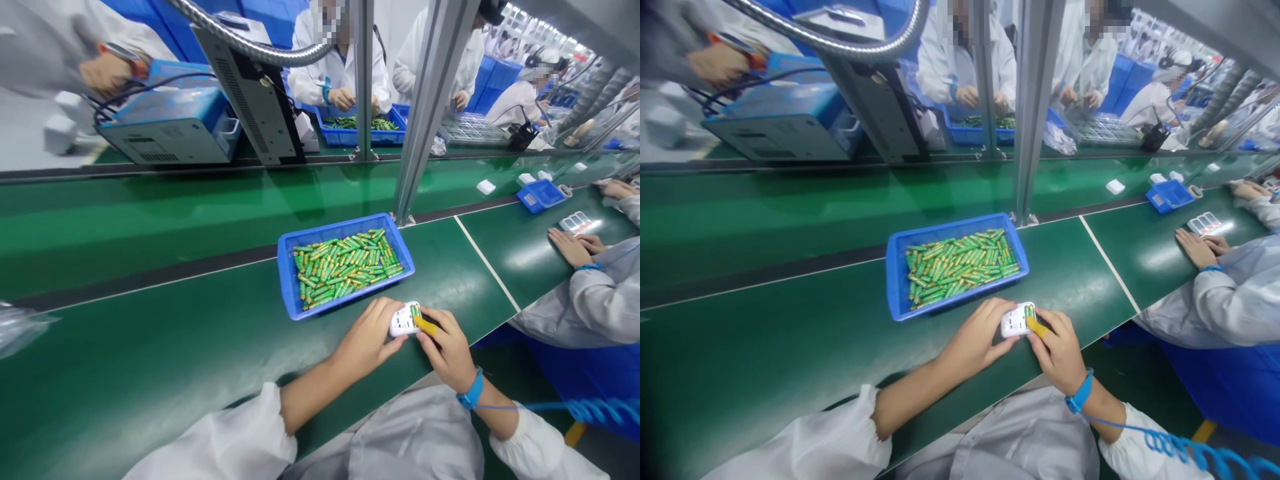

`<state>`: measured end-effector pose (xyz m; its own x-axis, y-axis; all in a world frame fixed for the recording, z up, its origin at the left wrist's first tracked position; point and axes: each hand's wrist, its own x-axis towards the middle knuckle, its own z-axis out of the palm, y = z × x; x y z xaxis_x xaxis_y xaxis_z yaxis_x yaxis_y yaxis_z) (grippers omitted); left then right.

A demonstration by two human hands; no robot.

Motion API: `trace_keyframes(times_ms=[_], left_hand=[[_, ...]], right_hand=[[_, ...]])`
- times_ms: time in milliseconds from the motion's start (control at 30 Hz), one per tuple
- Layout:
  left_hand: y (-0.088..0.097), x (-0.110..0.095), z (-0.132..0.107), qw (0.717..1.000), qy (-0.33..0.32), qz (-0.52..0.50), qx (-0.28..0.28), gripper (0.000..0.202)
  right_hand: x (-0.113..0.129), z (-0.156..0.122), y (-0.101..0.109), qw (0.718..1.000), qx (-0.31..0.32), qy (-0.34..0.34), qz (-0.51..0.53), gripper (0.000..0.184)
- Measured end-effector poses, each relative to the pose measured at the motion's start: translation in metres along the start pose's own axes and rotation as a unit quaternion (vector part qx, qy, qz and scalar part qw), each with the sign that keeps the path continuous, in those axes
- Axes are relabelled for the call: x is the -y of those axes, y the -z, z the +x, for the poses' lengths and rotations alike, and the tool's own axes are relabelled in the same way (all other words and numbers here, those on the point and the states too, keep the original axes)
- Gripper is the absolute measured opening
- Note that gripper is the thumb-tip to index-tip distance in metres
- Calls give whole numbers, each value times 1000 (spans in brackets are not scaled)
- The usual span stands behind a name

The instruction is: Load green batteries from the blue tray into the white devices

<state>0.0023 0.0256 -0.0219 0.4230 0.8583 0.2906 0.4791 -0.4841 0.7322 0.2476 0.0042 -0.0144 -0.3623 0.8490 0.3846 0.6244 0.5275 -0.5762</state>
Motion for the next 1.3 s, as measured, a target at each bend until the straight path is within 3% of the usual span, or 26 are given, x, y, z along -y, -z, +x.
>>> trace_keyframes(times_ms=[167, 300, 400, 600, 667, 733, 833, 933, 1033, 1100, 1200, 1300], left_hand=[[-1, 4, -2, 999, -50, 6, 16, 67], [3, 3, -1, 997, -77, 28, 16, 70], [4, 3, 0, 995, -96, 33, 18, 60], [2, 5, 1, 993, -97, 38, 51, 47], [1, 4, 2, 993, -97, 37, 53, 45], [0, 2, 3, 993, -97, 41, 54, 44], [-1, 0, 5, 993, -92, 49, 61, 44], [-1, -1, 6, 993, -81, 50, 70, 45], [-1, 0, 6, 994, -73, 38, 71, 46], [-2, 2, 6, 995, -72, 28, 66, 44], [-3, 3, 6, 996, -77, 18, 51, 40], [-5, 3, 6, 996, -77, 19, 34, 36]], right_hand=[[-1, 3, -4, 1000, 26, -3, -9, 58], [-13, 11, 3, 998, -9, -12, -59, 44], [-48, 27, 22, 984, -59, -67, -151, 41], [-143, 68, 80, 924, -131, -236, -272, 50], [-163, 76, 92, 912, -153, -251, -287, 54], [-169, 85, 94, 914, -174, -224, -289, 55], [-151, 111, 74, 957, -130, -99, -239, 50], [-100, 159, 32, 983, 24, 70, -171, 42], [-37, 215, -10, 953, 165, 176, -182, 38], [-1, 244, -27, 925, 221, 183, -251, 34], [34, 269, -35, 872, 281, 151, -372, 33], [47, 277, -32, 828, 322, 143, -435, 36]])
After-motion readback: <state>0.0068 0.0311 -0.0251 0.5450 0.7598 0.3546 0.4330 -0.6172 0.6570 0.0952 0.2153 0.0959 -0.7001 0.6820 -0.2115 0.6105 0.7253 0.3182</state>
